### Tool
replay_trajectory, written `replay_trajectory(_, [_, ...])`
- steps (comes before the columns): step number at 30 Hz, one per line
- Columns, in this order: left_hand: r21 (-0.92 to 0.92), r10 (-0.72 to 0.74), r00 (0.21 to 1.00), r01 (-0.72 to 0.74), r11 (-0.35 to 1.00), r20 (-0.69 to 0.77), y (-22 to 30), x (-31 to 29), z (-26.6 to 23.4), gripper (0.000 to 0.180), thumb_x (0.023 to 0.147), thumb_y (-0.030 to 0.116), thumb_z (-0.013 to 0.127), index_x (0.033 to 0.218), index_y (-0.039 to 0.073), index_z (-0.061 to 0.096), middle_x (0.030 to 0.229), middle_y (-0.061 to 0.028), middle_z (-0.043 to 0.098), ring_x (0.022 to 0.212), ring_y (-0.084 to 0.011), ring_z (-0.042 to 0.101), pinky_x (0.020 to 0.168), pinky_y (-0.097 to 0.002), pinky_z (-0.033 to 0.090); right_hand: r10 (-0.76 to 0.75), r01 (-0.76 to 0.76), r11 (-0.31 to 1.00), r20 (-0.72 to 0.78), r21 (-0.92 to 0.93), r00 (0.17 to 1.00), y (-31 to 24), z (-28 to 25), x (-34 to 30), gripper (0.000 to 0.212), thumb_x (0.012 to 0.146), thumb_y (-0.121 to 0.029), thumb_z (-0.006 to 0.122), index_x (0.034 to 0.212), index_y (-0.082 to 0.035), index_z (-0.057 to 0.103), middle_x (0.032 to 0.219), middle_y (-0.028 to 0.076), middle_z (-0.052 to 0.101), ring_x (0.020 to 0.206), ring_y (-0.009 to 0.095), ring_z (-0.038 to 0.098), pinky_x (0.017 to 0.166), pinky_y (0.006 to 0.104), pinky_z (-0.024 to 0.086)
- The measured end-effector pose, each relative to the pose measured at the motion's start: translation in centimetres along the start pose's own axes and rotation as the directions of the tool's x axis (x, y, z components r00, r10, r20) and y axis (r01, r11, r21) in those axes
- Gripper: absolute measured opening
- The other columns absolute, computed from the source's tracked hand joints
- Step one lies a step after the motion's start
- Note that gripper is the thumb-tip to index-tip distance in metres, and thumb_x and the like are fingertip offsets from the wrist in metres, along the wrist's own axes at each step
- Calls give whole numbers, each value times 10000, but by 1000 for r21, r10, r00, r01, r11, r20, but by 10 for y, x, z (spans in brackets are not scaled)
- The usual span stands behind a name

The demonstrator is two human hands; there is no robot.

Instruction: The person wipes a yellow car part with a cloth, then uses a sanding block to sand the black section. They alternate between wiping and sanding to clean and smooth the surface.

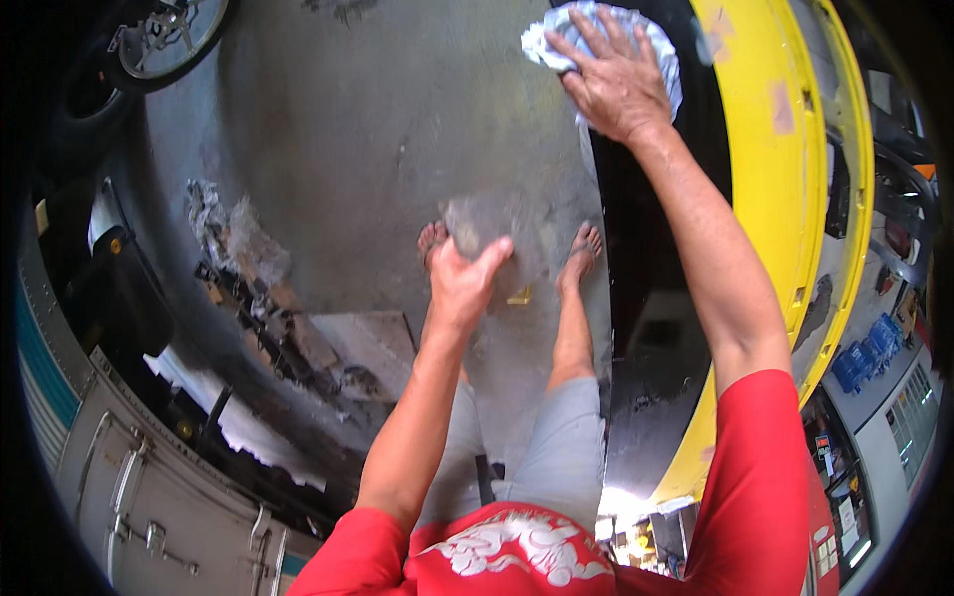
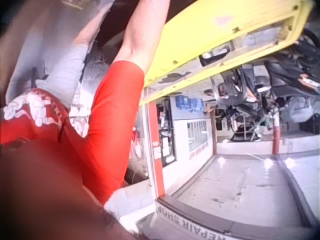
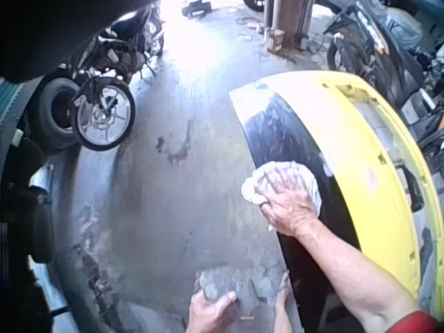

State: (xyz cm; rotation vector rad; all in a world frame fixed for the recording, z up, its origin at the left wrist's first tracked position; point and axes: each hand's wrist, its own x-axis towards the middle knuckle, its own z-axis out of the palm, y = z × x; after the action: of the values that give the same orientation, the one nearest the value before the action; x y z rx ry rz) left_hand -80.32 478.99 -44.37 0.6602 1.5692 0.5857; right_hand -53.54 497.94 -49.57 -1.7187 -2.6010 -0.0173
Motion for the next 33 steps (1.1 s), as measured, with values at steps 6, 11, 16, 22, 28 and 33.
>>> replay_trajectory(6, [-125,16,993,-31,992,-114,9,4,76,289,938,210,858,1036,-45,764,935,-109,823,827,-175,754,799,-352,602,43,-114,971,312,212,949,-24,-83,-228,671,903,-267,715,1572,-278,659,1810,92,381,1691,382,269,1350,638,175])
replay_trajectory(11, [-66,-1,996,-5,998,-85,5,10,112,284,923,183,823,1071,-51,761,933,-135,824,844,-206,773,815,-370,612,19,-56,996,427,74,904,-57,-123,-438,696,993,-434,714,1663,-392,533,1882,103,179,1723,459,98,1357,698,-6])
replay_trajectory(16, [-109,125,987,-136,985,-103,21,21,131,275,933,166,776,1106,-46,747,958,-152,819,870,-240,780,826,-395,612,57,-109,992,545,63,837,-57,-105,-477,799,965,-499,754,1700,-452,445,1894,83,115,1730,450,42,1343,713,-67])
replay_trajectory(22, [-134,-17,985,-7,991,-173,33,11,142,258,932,139,750,1076,-72,715,939,-177,806,855,-246,767,819,-405,604,59,-116,991,535,74,843,-58,-108,-474,830,954,-499,788,1703,-464,432,1893,74,121,1731,442,40,1341,716,-75])
replay_trajectory(28, [38,202,964,-198,979,-174,36,21,145,306,934,163,773,1112,-83,736,947,-143,813,881,-187,756,815,-368,595,67,-131,987,499,94,864,-58,-107,-471,790,983,-495,756,1703,-458,435,1893,67,120,1734,432,38,1343,706,-81])
replay_trajectory(33, [-145,51,982,-78,986,-184,40,24,149,249,909,118,719,1057,-82,708,898,-180,777,834,-234,740,815,-414,596,65,-124,988,481,93,874,-58,-107,-468,767,994,-474,746,1700,-448,446,1891,75,135,1731,438,59,1348,706,-59])
